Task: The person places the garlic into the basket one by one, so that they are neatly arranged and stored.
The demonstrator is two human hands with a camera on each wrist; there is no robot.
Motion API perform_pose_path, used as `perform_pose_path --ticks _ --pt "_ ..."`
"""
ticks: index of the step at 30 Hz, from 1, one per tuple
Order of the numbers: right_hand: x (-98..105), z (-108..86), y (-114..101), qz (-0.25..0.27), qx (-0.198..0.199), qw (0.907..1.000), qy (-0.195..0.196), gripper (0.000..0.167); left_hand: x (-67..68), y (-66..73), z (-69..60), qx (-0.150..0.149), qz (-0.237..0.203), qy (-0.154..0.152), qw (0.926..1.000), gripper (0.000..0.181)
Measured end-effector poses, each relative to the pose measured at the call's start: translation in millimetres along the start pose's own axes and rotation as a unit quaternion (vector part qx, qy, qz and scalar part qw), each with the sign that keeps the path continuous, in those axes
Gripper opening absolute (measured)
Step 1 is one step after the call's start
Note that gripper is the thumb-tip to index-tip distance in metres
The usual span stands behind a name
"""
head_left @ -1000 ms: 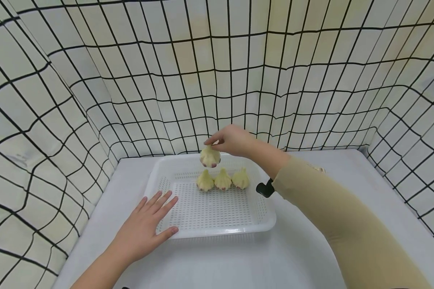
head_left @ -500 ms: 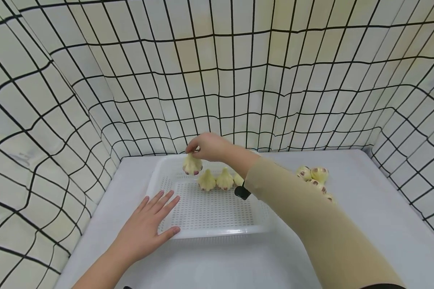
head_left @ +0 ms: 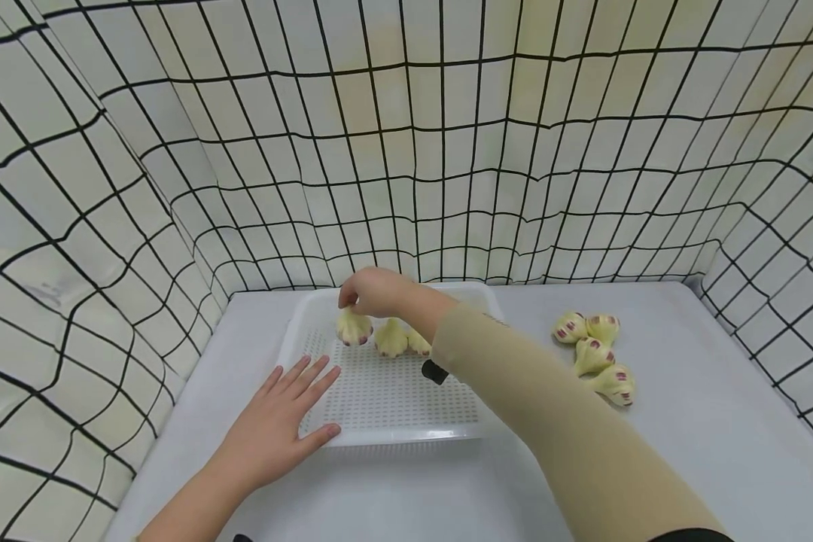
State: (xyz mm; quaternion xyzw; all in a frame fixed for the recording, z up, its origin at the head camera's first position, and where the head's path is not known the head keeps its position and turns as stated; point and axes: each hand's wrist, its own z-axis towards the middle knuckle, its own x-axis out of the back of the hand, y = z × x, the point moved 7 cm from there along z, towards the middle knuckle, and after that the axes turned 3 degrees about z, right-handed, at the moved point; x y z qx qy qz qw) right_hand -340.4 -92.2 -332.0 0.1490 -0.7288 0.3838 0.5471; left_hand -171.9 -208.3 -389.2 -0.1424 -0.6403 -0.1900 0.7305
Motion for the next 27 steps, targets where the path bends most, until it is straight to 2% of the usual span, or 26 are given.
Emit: perform_pose_path --ticks 14,21,27 --pt "-19 12.7 1 -0.058 0.000 0.9980 -0.026 0.026 0.4 0.9 -0.4 -0.001 -0.002 0.008 1.0000 0.078" --pt "-24 10.3 9 -0.068 -0.032 0.9960 -0.048 0.024 0.4 0.9 0.5 0.000 -0.004 -0.002 1.0000 0.079" --pt "-26 9.2 11 -0.070 -0.036 0.9954 -0.055 0.023 1.8 1.3 0.2 -0.001 -0.004 0.004 1.0000 0.078"
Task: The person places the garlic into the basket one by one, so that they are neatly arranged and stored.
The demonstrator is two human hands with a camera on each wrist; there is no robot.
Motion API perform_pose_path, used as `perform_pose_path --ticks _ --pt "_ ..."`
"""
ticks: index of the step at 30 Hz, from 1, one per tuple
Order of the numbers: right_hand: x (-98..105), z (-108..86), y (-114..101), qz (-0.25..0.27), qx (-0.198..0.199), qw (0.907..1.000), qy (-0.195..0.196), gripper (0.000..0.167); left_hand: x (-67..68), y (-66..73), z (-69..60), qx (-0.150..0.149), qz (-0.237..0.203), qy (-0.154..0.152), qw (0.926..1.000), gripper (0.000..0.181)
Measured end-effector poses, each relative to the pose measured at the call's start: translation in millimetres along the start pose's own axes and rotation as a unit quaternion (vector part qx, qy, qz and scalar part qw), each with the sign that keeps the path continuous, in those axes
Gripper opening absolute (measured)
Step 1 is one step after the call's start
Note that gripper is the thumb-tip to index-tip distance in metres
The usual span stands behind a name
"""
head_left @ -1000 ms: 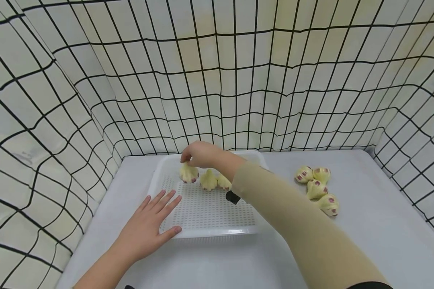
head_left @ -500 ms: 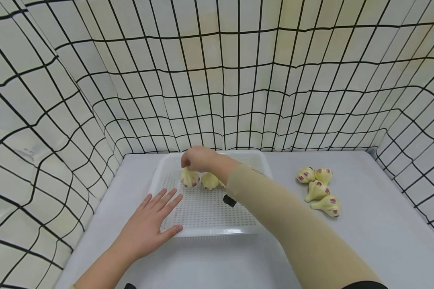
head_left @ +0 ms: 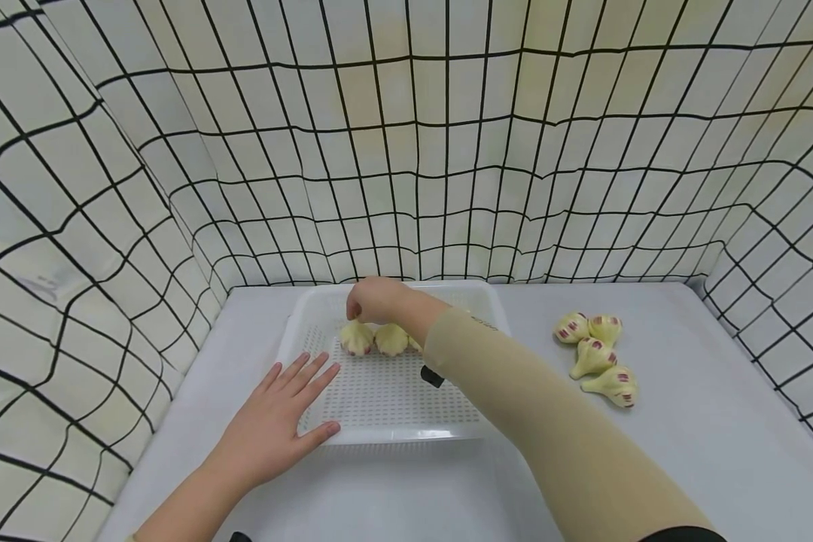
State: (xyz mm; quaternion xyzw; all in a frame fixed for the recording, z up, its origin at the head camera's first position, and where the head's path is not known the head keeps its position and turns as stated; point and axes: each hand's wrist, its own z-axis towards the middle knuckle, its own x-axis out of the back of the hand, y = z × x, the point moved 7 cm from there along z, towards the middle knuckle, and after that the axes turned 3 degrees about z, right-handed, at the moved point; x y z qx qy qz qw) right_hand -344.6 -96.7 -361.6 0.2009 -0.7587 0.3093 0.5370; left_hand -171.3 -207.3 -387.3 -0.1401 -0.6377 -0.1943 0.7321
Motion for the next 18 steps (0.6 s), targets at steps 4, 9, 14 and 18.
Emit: perform_pose_path --ticks 4,9,14,18 --pt "-1 -1.6 3 0.004 -0.003 1.0000 0.001 0.022 1.5 1.6 0.7 -0.005 0.000 0.014 0.9999 0.077" --pt "1 -3.6 4 -0.002 0.014 0.9999 0.008 0.025 3.3 3.3 0.6 -0.009 -0.001 0.029 0.9995 0.077" --pt "6 -6.2 9 0.026 0.010 0.9996 0.011 0.027 2.4 2.7 0.6 -0.005 -0.002 0.026 0.9997 0.077" --pt "11 -9.7 11 0.036 0.012 0.9992 0.017 0.026 1.7 2.5 0.4 -0.003 -0.003 0.022 0.9998 0.077"
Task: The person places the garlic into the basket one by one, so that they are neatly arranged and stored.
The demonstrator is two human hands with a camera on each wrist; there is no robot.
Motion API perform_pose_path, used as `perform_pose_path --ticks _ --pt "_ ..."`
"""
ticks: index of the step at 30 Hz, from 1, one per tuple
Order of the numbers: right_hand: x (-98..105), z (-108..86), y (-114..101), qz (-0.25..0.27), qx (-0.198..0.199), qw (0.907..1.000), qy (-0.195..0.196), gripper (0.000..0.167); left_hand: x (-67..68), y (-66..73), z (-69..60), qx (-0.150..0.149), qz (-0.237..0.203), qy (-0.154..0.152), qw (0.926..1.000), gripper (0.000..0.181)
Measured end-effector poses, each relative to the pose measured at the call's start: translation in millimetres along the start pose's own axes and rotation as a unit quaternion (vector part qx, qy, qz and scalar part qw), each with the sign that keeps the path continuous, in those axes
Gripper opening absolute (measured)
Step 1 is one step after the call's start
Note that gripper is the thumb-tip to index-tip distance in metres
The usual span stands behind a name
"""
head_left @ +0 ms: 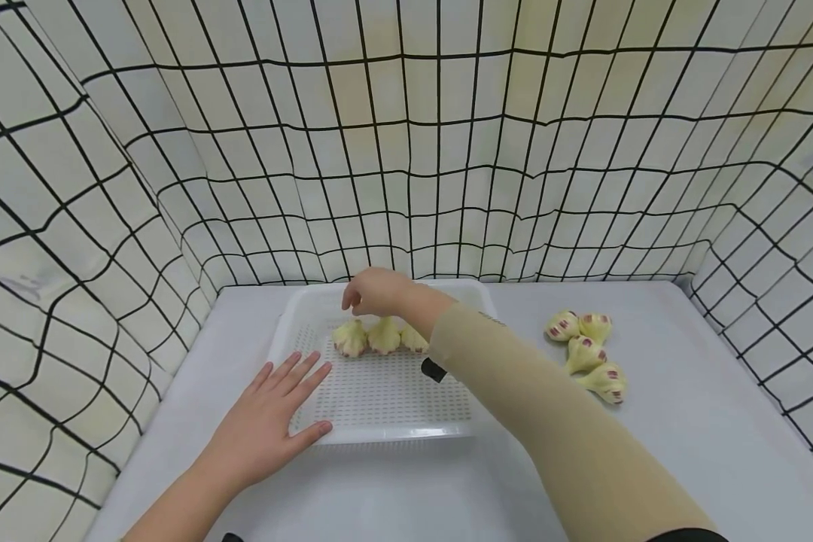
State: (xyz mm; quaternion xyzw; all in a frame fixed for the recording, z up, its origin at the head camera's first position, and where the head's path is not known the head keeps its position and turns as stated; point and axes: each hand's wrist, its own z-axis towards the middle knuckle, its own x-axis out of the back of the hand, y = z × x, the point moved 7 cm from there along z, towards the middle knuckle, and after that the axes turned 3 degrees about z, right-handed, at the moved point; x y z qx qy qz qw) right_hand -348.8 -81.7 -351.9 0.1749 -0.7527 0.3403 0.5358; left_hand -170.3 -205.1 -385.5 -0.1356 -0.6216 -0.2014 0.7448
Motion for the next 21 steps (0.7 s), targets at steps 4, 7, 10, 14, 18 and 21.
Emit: perform_pose_path --ticks 4,7,10,14,18,21 --pt "5 -6.6 -2 0.009 0.012 0.9999 0.006 0.026 1.7 0.7 -0.4 0.000 -0.003 -0.001 1.0000 0.076" --pt "10 -13.5 -4 0.011 0.023 0.9996 0.012 0.026 1.1 0.7 -0.1 0.001 -0.003 -0.008 1.0000 0.076" --pt "16 -21.5 -6 0.006 0.034 0.9992 0.020 0.025 0.6 0.5 0.2 0.002 0.000 -0.013 0.9999 0.077" --pt "23 -34.5 -5 0.000 0.048 0.9984 0.029 0.024 0.7 0.2 0.0 0.003 -0.001 -0.015 0.9999 0.077" --pt "26 -50.6 -2 0.000 0.056 0.9977 0.037 0.023 -0.8 0.0 0.5 0.005 -0.001 -0.024 0.9997 0.077" --pt "27 -63.8 4 0.001 0.057 0.9973 0.045 0.023 -1.4 0.3 0.9 0.005 0.000 -0.026 0.9996 0.077"
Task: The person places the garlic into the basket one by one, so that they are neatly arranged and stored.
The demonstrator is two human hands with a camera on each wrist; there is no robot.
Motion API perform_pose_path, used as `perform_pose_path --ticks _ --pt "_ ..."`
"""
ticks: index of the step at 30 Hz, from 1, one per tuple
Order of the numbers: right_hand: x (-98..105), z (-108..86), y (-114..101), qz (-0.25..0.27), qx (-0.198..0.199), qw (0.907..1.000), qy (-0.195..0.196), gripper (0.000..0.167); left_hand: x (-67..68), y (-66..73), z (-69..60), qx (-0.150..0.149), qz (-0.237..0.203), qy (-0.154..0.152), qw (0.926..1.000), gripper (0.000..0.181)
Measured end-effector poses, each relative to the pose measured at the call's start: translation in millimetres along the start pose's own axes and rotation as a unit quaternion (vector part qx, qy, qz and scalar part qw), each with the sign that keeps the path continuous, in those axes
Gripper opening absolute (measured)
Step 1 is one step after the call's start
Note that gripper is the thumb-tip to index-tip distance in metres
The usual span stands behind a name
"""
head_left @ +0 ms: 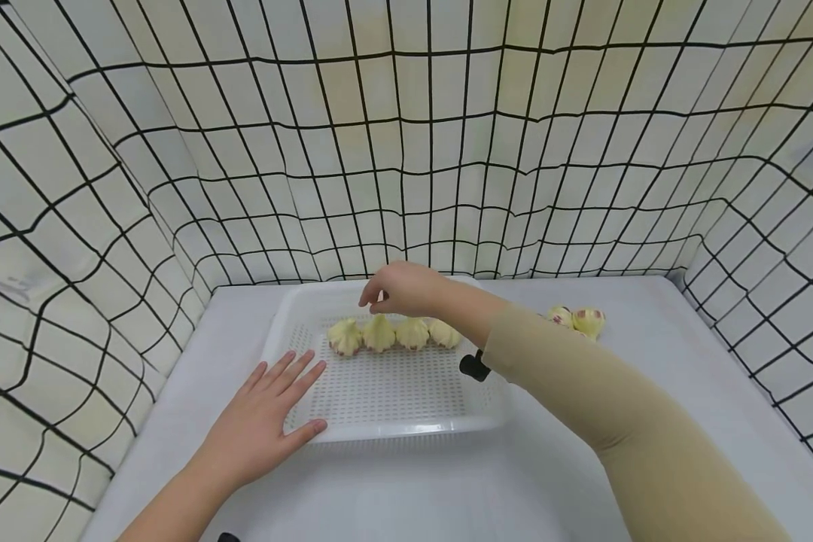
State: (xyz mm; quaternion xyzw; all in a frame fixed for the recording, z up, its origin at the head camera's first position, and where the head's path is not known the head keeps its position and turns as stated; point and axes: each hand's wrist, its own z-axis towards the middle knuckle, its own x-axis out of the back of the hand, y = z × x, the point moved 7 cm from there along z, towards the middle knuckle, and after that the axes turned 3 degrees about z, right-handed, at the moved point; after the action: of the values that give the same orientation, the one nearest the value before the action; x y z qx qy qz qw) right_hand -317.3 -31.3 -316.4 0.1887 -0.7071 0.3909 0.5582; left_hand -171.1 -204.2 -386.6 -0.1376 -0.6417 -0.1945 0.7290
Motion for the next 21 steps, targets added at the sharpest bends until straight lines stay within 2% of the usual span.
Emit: perform_pose_path --ticks 6,11,21 --pt "4 -31.5 12 0.009 -0.004 0.9996 0.026 0.023 -0.2 -1.1 -1.1 -0.002 0.008 0.009 0.9999 0.078" --pt "10 -60.3 26 0.026 -0.015 0.9982 0.052 0.022 -2.0 -2.9 -1.6 -0.003 0.012 0.003 0.9999 0.079" --pt "18 -119.2 66 0.058 -0.079 0.9897 0.105 0.020 -1.5 -1.1 -0.5 -0.002 0.011 0.002 0.9999 0.078"
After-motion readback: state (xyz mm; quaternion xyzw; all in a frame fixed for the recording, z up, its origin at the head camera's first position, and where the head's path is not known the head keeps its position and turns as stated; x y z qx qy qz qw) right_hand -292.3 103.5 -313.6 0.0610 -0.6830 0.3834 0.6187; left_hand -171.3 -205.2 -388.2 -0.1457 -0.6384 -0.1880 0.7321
